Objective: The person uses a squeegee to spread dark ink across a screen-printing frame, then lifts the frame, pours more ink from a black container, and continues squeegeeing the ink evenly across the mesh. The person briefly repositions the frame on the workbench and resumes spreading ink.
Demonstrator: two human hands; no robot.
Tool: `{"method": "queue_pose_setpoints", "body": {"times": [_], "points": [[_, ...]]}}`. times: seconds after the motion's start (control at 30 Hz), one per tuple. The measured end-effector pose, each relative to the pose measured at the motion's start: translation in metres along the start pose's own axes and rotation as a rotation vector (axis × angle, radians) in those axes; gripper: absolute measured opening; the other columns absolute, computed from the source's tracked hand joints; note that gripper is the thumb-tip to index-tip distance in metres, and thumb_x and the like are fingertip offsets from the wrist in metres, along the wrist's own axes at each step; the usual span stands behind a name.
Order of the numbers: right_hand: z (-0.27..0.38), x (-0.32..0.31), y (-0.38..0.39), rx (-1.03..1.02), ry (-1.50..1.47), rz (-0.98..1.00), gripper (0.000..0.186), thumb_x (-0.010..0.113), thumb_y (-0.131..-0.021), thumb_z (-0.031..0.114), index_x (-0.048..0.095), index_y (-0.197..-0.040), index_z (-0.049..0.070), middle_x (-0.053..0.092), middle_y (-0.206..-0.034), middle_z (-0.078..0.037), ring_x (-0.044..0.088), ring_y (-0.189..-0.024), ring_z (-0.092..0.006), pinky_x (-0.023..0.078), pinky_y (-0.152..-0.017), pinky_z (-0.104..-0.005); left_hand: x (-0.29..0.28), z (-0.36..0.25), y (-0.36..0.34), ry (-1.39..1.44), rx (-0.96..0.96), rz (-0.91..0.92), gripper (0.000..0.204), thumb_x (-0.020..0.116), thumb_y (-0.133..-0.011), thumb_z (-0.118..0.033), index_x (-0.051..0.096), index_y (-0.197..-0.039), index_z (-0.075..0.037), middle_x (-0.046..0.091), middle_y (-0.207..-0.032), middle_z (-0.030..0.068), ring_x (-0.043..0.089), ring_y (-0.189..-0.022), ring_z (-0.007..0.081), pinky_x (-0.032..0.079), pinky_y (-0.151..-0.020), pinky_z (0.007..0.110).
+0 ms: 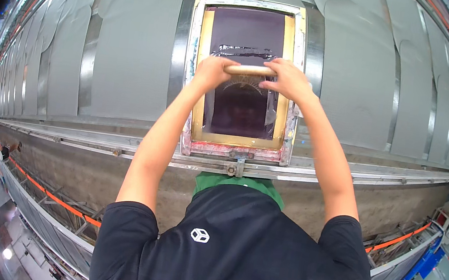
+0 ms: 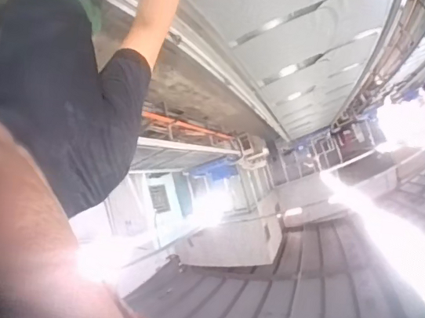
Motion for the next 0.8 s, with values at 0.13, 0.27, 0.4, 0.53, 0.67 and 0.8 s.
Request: {"method": "queue_pose_setpoints", "body": {"times": [0.13, 0.27, 0.4, 0.53, 0.67, 0.8], "points": [[-0.016, 0.034, 0.007, 0.043, 0.092, -0.08, 0.048, 0.08, -0.073, 0.013, 0.068, -0.119, 0.005, 0.063, -0.117, -0.012, 0.057, -0.113, -0.034, 0.048, -0.1, -0.0413, 0.008, -0.011, -0.003, -0.151, 0.094, -0.163, 0.033, 0.074, -0.074, -0.011, 0.078, -0.105, -0.021, 0.074, -0.105, 0.0064, 0.071, -0.097, 0.0276, 0.056, -0.086, 0.039], [0.011, 0.067, 0.085, -0.004, -0.021, -0.111, 0.051, 0.082, -0.065, 0.002, 0.068, -0.114, 0.003, 0.064, -0.116, -0.012, 0.057, -0.113, -0.0338, 0.048, -0.1, -0.0408, 0.051, -0.001, 0.074, -0.056, 0.238, -0.221, 0.04, 0.073, -0.069, 0.0, 0.077, -0.107, -0.013, 0.074, -0.112, 0.0068, 0.069, -0.105, 0.026, 0.055, -0.093, 0.039], [0.015, 0.068, 0.109, 0.009, -0.122, -0.081, 0.049, 0.077, -0.068, 0.0, 0.068, -0.117, 0.005, 0.064, -0.118, -0.012, 0.058, -0.114, -0.0325, 0.049, -0.101, -0.0405, 0.052, -0.012, 0.102, -0.036, 0.177, -0.15, 0.043, 0.073, -0.069, 0.003, 0.076, -0.108, -0.014, 0.073, -0.117, 0.0057, 0.066, -0.115, 0.0251, 0.053, -0.099, 0.037], [0.0, 0.031, 0.046, -0.071, -0.074, -0.226, 0.042, 0.07, -0.077, 0.001, 0.065, -0.118, 0.005, 0.067, -0.116, -0.015, 0.062, -0.113, -0.0325, 0.05, -0.099, -0.0405, 0.016, -0.001, 0.038, -0.034, 0.155, -0.245, 0.042, 0.068, -0.074, 0.001, 0.075, -0.111, -0.017, 0.073, -0.114, 0.0073, 0.068, -0.109, 0.0265, 0.053, -0.096, 0.039], [-0.028, 0.018, -0.006, -0.046, -0.017, -0.258, 0.034, 0.069, -0.078, 0.005, 0.067, -0.112, 0.002, 0.068, -0.109, -0.016, 0.062, -0.106, -0.035, 0.05, -0.097, -0.0427, -0.005, -0.006, -0.039, -0.15, 0.06, -0.118, 0.035, 0.07, -0.075, -0.01, 0.078, -0.108, -0.021, 0.075, -0.102, 0.0079, 0.071, -0.095, 0.029, 0.056, -0.085, 0.041], [-0.021, 0.046, 0.035, -0.018, -0.069, -0.205, 0.037, 0.07, -0.078, 0.005, 0.066, -0.114, 0.001, 0.067, -0.108, -0.017, 0.061, -0.108, -0.0359, 0.049, -0.096, -0.0447, 0.025, 0.002, 0.004, -0.172, 0.012, -0.078, 0.036, 0.07, -0.076, -0.01, 0.078, -0.108, -0.024, 0.075, -0.103, 0.0077, 0.071, -0.096, 0.029, 0.056, -0.087, 0.041]]}}
Point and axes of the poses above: each hand's wrist, its own y-axis away from the middle knuckle, its own x-axis out of the palm, z = x × y, the point moved 8 cm from there along -y, towards the middle knuckle
